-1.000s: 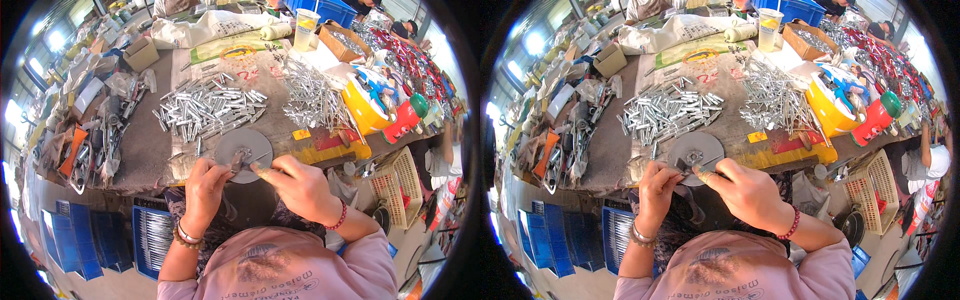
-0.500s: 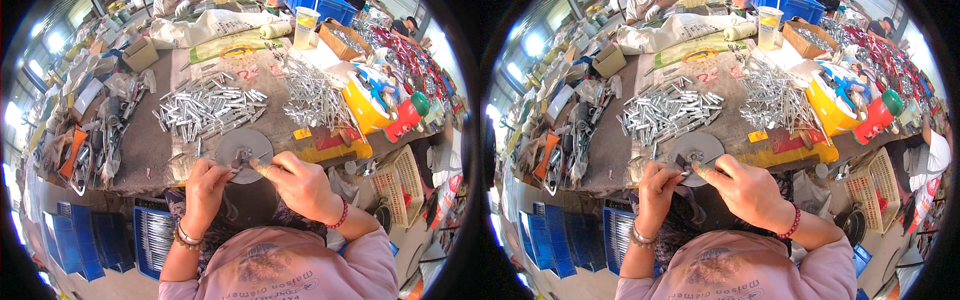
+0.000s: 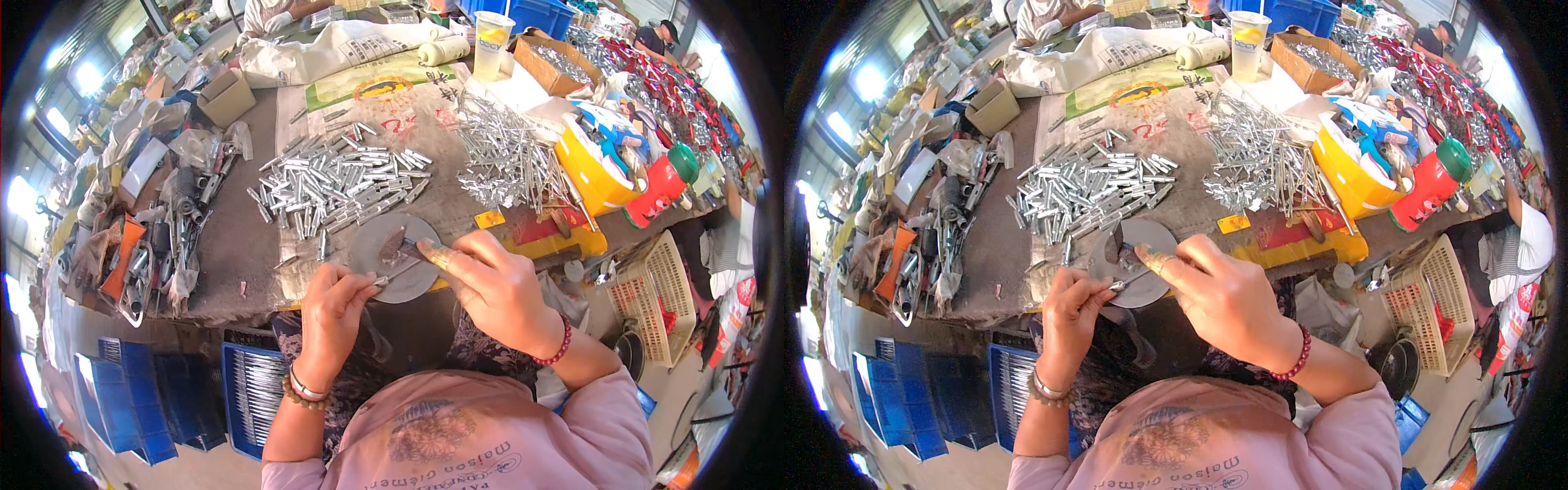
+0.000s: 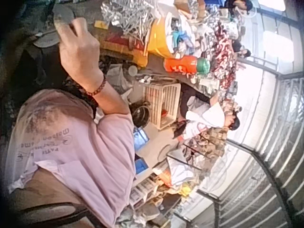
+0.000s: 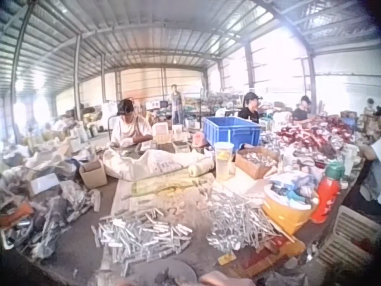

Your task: The person assembles metal components by picking up metal pieces and inserting pins into them by hand, then places the assembled items into a blue storage tray.

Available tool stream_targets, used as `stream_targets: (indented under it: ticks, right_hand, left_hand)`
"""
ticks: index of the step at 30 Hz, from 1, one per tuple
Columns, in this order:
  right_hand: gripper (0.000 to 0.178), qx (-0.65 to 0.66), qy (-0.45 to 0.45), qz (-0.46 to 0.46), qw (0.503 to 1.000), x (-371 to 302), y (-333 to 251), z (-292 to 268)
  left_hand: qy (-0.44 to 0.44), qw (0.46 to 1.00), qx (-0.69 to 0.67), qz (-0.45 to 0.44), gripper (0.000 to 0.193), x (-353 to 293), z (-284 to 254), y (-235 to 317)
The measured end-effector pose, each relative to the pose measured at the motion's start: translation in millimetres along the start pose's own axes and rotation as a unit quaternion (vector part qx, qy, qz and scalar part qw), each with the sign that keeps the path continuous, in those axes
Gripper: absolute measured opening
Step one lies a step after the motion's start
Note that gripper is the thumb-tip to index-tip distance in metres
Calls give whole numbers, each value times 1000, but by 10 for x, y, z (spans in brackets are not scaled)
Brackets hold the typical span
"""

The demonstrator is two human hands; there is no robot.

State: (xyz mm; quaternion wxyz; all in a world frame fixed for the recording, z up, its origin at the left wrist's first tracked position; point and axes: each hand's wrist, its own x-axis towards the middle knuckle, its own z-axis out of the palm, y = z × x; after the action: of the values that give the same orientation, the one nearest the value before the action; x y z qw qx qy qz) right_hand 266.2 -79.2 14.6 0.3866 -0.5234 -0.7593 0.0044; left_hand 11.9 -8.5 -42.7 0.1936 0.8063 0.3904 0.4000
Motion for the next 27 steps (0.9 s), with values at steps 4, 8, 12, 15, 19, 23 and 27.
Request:
stream_targets:
  ticks: [4, 8, 12, 15, 19, 23, 27]
  right_hand:
    - [53, 15, 47, -40, 998, -158, -85, 51]
    - [50, -35, -54, -54, 996, -228, 19, 171]
    - [53, -27, -15, -49, 998, -125, -101, 42]
    - [56, -18, 35, -59, 998, -152, -98, 42]
    - [57, -55, -68, -32, 996, -201, -17, 182]
    - [50, 15, -80, 31, 996, -81, 66, 212]
    - [46, 6, -88, 25, 996, 106, 247, 218]
  left_hand:
    - [5, 1000, -5, 5, 22, 18, -12, 14]
    - [-6, 1000, -4, 12, 24, 33, -21, -3]
    - [5, 1000, -21, 8, 24, -12, -10, -37]
    - [9, 1000, -21, -1, 24, 4, -4, -6]
    - [4, 1000, -24, 16, 24, 46, -4, -37]
    - [-12, 1000, -3, 8, 22, -18, -15, -29]
    - [-21, 999, -23, -7, 23, -4, -34, -62]
